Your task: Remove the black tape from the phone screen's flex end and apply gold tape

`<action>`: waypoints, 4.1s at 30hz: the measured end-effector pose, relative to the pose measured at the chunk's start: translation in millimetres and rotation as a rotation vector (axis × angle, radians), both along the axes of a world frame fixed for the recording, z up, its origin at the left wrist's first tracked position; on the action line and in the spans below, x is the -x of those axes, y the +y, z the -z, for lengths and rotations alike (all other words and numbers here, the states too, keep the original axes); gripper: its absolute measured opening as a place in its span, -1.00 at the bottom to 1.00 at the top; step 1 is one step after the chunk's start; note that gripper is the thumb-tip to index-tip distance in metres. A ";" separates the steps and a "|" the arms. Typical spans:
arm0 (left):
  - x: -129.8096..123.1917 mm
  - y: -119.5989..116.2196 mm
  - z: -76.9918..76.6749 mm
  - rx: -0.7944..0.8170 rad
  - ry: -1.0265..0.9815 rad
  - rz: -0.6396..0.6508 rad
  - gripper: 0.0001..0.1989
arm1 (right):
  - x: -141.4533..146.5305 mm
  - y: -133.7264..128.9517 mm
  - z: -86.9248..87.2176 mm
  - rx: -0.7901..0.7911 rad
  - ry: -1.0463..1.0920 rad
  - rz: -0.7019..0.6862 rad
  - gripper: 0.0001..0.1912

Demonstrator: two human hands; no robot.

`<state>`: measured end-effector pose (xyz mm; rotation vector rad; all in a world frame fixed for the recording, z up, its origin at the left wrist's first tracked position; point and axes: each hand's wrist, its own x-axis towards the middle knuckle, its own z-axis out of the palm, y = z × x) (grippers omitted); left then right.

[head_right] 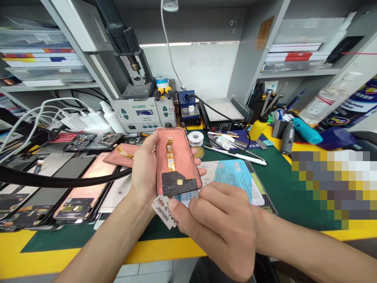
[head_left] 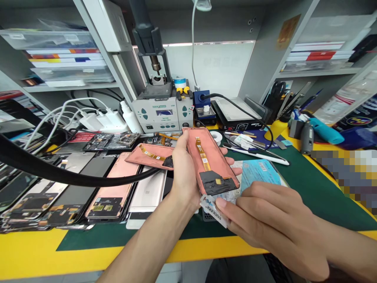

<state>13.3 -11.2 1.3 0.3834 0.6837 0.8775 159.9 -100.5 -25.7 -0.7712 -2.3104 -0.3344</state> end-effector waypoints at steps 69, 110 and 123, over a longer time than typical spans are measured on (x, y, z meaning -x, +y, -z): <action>-0.8 1.0 6.5 0.011 -0.033 -0.096 -0.45 | 10.7 7.9 0.0 0.022 0.337 0.120 -0.84; -3.4 3.5 9.2 -0.349 0.217 -0.165 -0.47 | -177.5 89.6 -2.0 0.772 0.416 0.905 -0.64; -4.1 4.2 10.9 -0.349 0.224 -0.173 -0.47 | -153.7 82.7 1.9 0.757 0.149 1.030 -0.64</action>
